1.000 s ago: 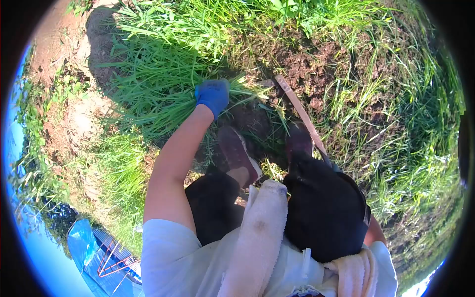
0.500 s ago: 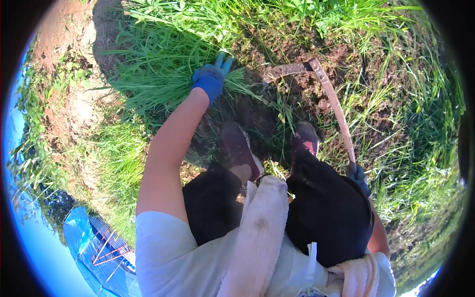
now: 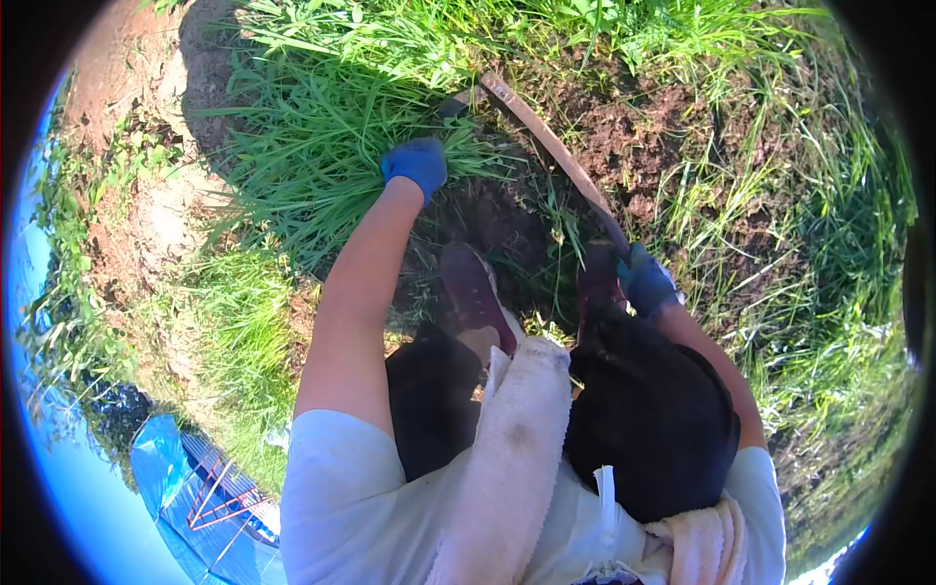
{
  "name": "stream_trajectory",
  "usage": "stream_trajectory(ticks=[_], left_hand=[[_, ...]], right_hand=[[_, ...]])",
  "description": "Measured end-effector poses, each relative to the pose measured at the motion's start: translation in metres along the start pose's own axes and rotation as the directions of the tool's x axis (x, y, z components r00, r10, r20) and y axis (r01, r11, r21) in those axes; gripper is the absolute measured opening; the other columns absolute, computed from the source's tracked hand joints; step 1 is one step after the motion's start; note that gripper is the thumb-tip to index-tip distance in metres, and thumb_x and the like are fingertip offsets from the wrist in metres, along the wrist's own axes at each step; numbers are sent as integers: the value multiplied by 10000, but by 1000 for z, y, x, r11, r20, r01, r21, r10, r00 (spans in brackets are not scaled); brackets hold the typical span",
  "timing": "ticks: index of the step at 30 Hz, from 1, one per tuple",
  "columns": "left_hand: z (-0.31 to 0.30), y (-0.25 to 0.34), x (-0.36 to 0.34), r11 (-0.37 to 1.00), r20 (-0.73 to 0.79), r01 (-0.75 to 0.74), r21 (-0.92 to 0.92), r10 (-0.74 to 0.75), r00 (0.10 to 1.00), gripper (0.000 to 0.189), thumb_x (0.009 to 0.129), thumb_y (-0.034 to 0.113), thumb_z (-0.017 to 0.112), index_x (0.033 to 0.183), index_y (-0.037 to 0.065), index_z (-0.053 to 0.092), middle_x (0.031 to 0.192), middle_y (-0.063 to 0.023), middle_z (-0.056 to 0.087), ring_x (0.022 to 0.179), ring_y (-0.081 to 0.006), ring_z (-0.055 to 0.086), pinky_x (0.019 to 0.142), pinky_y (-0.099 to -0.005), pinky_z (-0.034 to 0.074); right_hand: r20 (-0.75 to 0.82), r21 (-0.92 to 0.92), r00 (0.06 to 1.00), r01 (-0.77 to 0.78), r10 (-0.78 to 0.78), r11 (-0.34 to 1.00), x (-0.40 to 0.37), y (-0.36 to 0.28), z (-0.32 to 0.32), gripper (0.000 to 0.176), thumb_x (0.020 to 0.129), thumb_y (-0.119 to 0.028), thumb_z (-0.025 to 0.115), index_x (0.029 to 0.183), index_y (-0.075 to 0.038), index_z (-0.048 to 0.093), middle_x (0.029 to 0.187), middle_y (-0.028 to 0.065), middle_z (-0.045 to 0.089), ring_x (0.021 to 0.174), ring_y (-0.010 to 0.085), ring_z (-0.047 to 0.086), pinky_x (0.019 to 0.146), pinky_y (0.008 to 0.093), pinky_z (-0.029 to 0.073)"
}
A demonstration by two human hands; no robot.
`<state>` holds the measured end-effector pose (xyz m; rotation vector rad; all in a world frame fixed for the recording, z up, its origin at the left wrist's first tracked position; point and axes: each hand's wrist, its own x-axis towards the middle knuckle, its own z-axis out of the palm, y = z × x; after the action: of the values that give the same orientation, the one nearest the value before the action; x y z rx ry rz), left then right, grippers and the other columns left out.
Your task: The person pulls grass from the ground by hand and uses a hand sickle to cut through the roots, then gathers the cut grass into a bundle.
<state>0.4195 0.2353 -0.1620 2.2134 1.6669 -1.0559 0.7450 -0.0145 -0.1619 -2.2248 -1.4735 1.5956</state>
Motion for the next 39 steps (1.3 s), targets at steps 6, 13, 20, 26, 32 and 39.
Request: stream_trajectory(ticks=[6,13,20,26,32,39], left_hand=[[-2,2,-7,989,-11,57,-139,-59,998,286,813,214,505,987,61,672,1072,-227,639,978,-390,632,822,-471,512],[11,-5,-28,963,36,64,-260,-57,998,342,808,257,561,1055,26,615,1087,-243,628,1021,-387,617,846,-485,497],[28,-6,-32,892,-49,207,-401,-246,968,321,784,274,585,974,19,628,1032,-259,632,995,-389,615,859,-432,494],[38,-11,-19,913,-73,115,-390,-155,985,305,792,256,563,962,16,645,978,-240,652,956,-385,629,858,-430,497],[6,37,-100,785,-49,-397,-475,427,903,272,792,221,565,980,41,644,902,-223,639,834,-324,637,768,-426,510],[-25,82,-43,929,-120,-368,-36,362,925,312,765,225,567,1055,173,668,1213,-103,583,978,-293,603,907,-424,444]], right_hand=[[-18,-20,995,-98,98,995,-36,-2,-9,322,885,-313,530,1044,-34,508,907,270,628,887,448,606,732,489,469],[-50,-26,989,-142,141,990,-57,52,-10,335,891,-315,526,1048,-22,476,857,278,628,840,461,605,720,495,481],[71,-157,997,17,-6,988,5,-14,-3,322,907,-293,506,1089,-30,468,964,259,631,905,438,607,775,501,472],[95,-196,989,-91,111,976,5,-29,-20,277,904,-242,528,1105,-65,457,962,250,635,936,431,609,777,501,479],[94,-38,988,-121,125,992,-65,124,10,385,849,-320,578,1122,-68,475,902,258,633,861,450,612,762,522,467],[-300,236,877,-313,376,920,-49,77,2,339,881,-356,560,989,-35,560,774,229,634,752,398,635,658,446,478]])
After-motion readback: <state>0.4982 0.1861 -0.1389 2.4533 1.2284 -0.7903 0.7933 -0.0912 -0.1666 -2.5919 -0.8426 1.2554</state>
